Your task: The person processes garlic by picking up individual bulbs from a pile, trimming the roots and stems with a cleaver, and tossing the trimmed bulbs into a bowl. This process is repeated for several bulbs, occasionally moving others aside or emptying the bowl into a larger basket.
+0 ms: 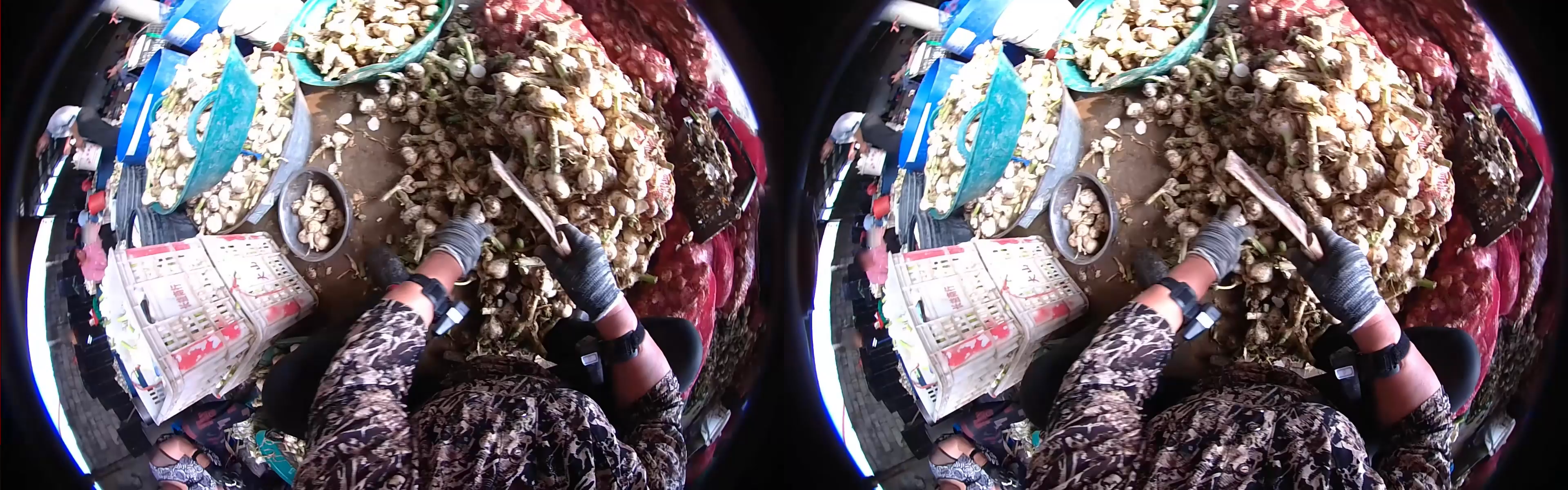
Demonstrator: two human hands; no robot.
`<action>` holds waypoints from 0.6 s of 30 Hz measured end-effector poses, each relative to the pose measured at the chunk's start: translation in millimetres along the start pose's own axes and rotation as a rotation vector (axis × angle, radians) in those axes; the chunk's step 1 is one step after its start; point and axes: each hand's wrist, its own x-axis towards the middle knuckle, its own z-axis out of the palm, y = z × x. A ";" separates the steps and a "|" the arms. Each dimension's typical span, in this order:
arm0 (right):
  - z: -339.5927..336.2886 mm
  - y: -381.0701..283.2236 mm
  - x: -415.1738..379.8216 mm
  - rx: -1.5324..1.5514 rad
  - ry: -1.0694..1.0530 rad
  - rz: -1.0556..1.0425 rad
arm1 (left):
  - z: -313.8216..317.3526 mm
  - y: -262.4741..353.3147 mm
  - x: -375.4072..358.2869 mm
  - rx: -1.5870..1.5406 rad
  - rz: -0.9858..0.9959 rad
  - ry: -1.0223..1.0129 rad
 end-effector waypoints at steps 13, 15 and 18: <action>12.8 24.4 3.9 -0.030 -0.068 0.016 | -84.3 -166.0 -49.7 0.129 -0.530 1.026; 14.8 10.1 3.1 0.092 -0.068 -0.001 | -75.2 -155.0 -47.9 0.089 -0.428 0.757; 13.3 2.4 5.2 0.040 -0.110 0.054 | -30.1 -117.8 -27.0 -0.034 -0.526 0.151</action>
